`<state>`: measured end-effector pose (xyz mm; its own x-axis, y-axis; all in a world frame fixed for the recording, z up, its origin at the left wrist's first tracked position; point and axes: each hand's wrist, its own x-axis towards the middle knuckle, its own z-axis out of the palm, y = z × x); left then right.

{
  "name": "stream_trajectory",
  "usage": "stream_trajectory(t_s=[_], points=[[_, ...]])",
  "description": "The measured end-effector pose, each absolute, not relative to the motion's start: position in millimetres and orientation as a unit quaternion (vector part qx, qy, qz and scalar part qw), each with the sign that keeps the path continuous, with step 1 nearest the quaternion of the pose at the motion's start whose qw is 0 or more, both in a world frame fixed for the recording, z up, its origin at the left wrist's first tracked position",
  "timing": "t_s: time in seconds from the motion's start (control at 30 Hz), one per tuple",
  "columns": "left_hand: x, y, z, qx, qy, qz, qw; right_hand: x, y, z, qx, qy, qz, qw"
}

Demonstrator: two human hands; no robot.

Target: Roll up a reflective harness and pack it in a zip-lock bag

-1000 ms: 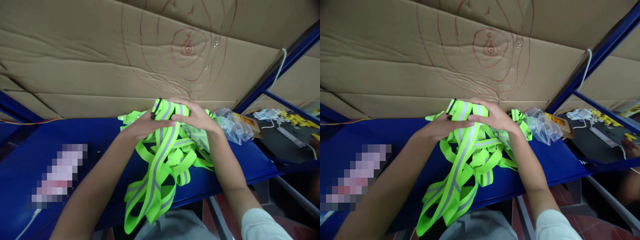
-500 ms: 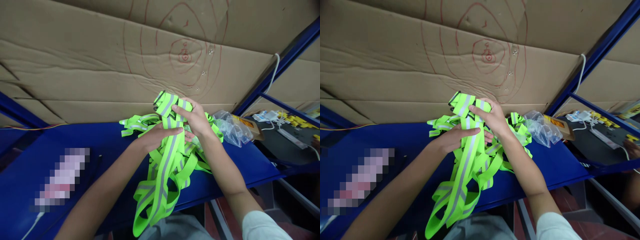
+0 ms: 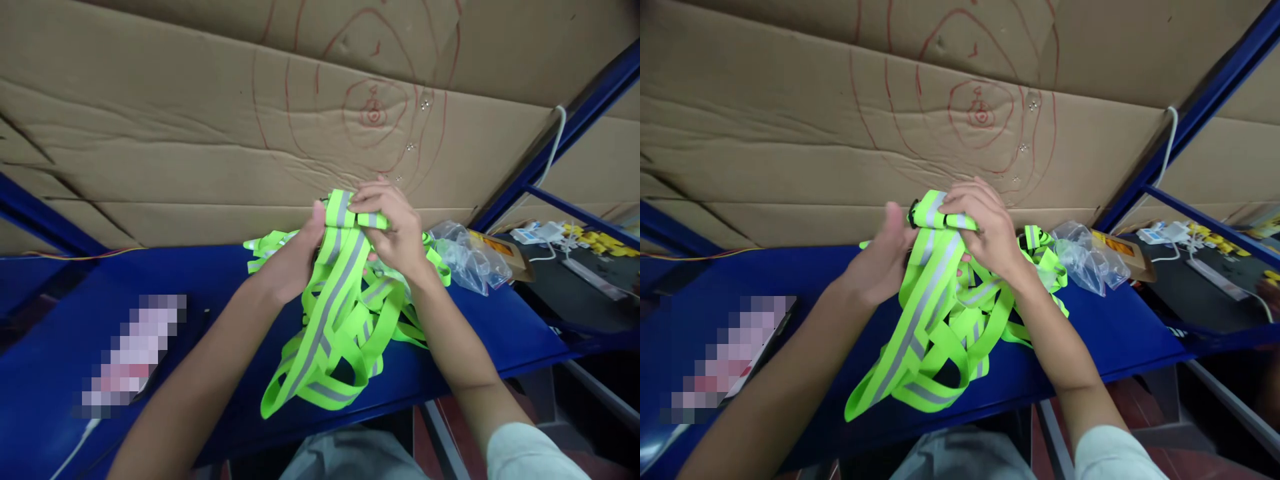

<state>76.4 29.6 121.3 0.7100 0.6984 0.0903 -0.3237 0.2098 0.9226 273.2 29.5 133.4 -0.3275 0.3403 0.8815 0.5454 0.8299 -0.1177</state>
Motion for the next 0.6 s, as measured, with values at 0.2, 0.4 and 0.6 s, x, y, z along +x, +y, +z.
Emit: stream_trajectory(t_s=[0.2, 0.4, 0.6], points=[[79.7, 38.0, 113.4, 0.476, 0.275, 0.426, 0.719, 285.0, 30.2, 140.6, -0.321, -0.834, 0.104, 0.436], [79.4, 37.8, 108.0, 0.524, 0.249, 0.392, 0.714, 288.5, 37.3, 134.6, -0.381, -0.718, 0.292, 0.503], [81.9, 42.8, 104.1, 0.498, 0.202, 0.327, 0.777, 275.5, 21.5, 138.9, -0.384, -0.721, 0.163, 0.553]])
